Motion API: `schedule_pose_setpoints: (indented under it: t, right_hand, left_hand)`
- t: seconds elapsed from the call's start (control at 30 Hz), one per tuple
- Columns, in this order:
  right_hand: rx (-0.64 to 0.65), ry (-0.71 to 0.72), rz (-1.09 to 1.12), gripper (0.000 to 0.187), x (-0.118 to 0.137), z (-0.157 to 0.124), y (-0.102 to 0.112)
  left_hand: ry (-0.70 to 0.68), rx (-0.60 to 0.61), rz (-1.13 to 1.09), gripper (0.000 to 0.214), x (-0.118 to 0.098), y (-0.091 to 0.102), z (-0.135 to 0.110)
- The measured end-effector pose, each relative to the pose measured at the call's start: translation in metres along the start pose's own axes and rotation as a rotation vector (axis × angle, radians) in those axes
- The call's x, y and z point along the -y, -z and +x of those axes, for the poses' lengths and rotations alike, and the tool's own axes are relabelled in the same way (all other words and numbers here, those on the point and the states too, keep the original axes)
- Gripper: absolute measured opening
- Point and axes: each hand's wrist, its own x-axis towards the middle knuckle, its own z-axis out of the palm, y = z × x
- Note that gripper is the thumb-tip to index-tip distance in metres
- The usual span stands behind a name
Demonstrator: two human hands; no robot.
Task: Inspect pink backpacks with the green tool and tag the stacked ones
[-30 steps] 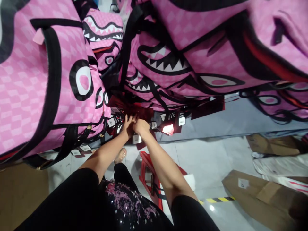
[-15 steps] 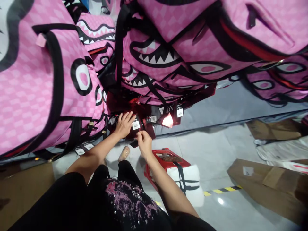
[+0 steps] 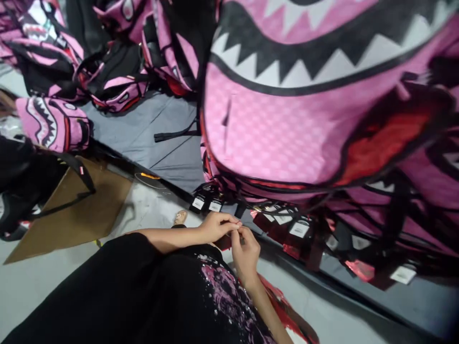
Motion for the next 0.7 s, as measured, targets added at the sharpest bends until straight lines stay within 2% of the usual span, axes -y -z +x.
schedule_pose_setpoints:
  t: [0.07, 0.17, 0.23, 0.3, 0.37, 0.47, 0.6, 0.7]
  right_hand:
    - [0.053, 0.094, -0.054, 0.02, 0.027, 0.008, -0.024]
    - [0.001, 0.234, -0.212, 0.022, 0.066, 0.028, -0.049]
    - [-0.078, 0.25, -0.346, 0.034, 0.09, 0.046, -0.058]
    - [-0.148, 0.215, -0.502, 0.043, 0.11, 0.066, -0.062]
    - [-0.207, 0.173, -0.692, 0.045, 0.124, 0.08, -0.063]
    - [-0.268, 0.13, -0.888, 0.04, 0.131, 0.087, -0.061]
    - [-0.291, 0.147, -0.842, 0.029, 0.128, 0.078, -0.059]
    - [-0.31, 0.068, -0.776, 0.032, 0.126, 0.074, -0.06]
  left_hand:
    - [-0.01, -0.092, -0.026, 0.022, 0.003, 0.046, -0.01]
    - [-0.037, -0.207, -0.021, 0.022, 0.005, 0.107, -0.007]
    - [-0.075, -0.233, 0.005, 0.02, 0.004, 0.14, 0.005]
    - [-0.13, -0.216, 0.041, 0.017, -0.001, 0.164, 0.021]
    - [-0.198, -0.168, 0.079, 0.016, -0.008, 0.178, 0.036]
    - [-0.291, -0.07, 0.138, 0.015, -0.02, 0.187, 0.056]
    - [-0.369, 0.058, 0.209, 0.015, -0.03, 0.186, 0.076]
    - [-0.393, 0.117, 0.241, 0.016, -0.032, 0.185, 0.086]
